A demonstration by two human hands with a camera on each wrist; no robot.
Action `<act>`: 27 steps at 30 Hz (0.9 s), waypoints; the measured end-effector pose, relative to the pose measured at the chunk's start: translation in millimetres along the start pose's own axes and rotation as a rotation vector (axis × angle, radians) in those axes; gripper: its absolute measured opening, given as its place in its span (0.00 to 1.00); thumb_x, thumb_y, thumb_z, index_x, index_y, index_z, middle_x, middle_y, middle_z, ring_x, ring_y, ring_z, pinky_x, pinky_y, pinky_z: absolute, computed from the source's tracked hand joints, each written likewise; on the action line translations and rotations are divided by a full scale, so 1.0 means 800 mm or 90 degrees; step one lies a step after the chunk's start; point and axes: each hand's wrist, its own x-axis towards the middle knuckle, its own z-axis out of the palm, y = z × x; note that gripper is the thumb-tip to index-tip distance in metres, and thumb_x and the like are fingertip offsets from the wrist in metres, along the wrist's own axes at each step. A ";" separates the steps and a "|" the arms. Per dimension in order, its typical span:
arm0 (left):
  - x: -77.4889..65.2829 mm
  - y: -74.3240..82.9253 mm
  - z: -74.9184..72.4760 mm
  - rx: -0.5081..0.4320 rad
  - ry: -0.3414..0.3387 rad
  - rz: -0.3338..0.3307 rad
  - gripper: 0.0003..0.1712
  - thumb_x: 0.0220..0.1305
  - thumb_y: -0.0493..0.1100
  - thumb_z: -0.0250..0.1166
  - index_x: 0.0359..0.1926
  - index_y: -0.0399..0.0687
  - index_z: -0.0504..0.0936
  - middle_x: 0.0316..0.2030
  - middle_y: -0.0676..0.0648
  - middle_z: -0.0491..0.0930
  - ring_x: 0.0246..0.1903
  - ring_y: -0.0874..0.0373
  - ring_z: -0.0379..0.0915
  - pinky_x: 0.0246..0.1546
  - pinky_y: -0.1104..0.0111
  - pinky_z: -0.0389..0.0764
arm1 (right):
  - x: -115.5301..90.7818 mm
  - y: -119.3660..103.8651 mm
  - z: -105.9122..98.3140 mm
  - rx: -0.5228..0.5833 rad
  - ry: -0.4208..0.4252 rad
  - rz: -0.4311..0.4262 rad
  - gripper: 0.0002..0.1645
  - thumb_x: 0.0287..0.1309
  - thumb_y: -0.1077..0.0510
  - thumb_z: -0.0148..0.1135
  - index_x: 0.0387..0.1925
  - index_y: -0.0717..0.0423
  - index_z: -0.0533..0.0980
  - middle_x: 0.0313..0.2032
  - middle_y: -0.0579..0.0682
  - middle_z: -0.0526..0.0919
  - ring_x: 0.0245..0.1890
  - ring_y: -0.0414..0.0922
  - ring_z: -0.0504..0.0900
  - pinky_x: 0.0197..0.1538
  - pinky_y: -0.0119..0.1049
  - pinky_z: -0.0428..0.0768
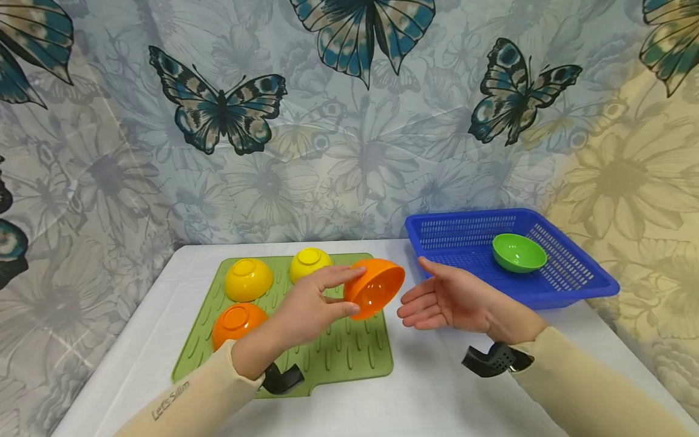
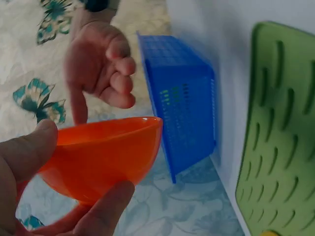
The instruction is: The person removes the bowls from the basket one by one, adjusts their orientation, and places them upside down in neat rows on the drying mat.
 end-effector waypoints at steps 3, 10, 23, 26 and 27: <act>-0.005 0.001 0.002 0.137 -0.031 0.091 0.32 0.60 0.39 0.74 0.65 0.58 0.79 0.67 0.48 0.68 0.58 0.50 0.74 0.52 0.62 0.80 | 0.007 0.003 0.004 0.019 0.003 0.009 0.49 0.73 0.32 0.41 0.57 0.80 0.67 0.46 0.69 0.83 0.46 0.61 0.84 0.51 0.49 0.82; -0.009 -0.008 0.004 0.420 -0.037 0.384 0.31 0.53 0.34 0.77 0.58 0.59 0.85 0.64 0.38 0.69 0.59 0.43 0.71 0.55 0.61 0.78 | 0.015 0.008 0.011 0.016 0.007 0.028 0.48 0.72 0.31 0.43 0.55 0.77 0.70 0.42 0.66 0.85 0.42 0.57 0.86 0.48 0.46 0.83; -0.014 -0.017 0.003 0.597 -0.107 0.599 0.35 0.52 0.29 0.75 0.58 0.65 0.84 0.67 0.38 0.67 0.71 0.44 0.56 0.61 0.64 0.71 | 0.019 0.014 0.021 -0.101 0.060 0.009 0.29 0.71 0.43 0.57 0.49 0.68 0.79 0.42 0.63 0.85 0.41 0.58 0.86 0.45 0.50 0.83; -0.015 -0.017 0.003 0.629 -0.127 0.607 0.34 0.54 0.31 0.75 0.59 0.65 0.83 0.68 0.39 0.65 0.72 0.44 0.53 0.65 0.63 0.65 | 0.019 0.016 0.025 -0.112 0.081 -0.003 0.25 0.70 0.49 0.58 0.52 0.68 0.77 0.42 0.64 0.85 0.41 0.60 0.86 0.43 0.51 0.84; -0.015 -0.017 0.002 0.639 -0.133 0.613 0.34 0.54 0.31 0.75 0.59 0.65 0.83 0.69 0.39 0.65 0.72 0.44 0.52 0.66 0.62 0.63 | 0.019 0.016 0.026 -0.117 0.087 -0.007 0.24 0.69 0.50 0.59 0.52 0.69 0.77 0.42 0.64 0.85 0.40 0.61 0.86 0.42 0.51 0.84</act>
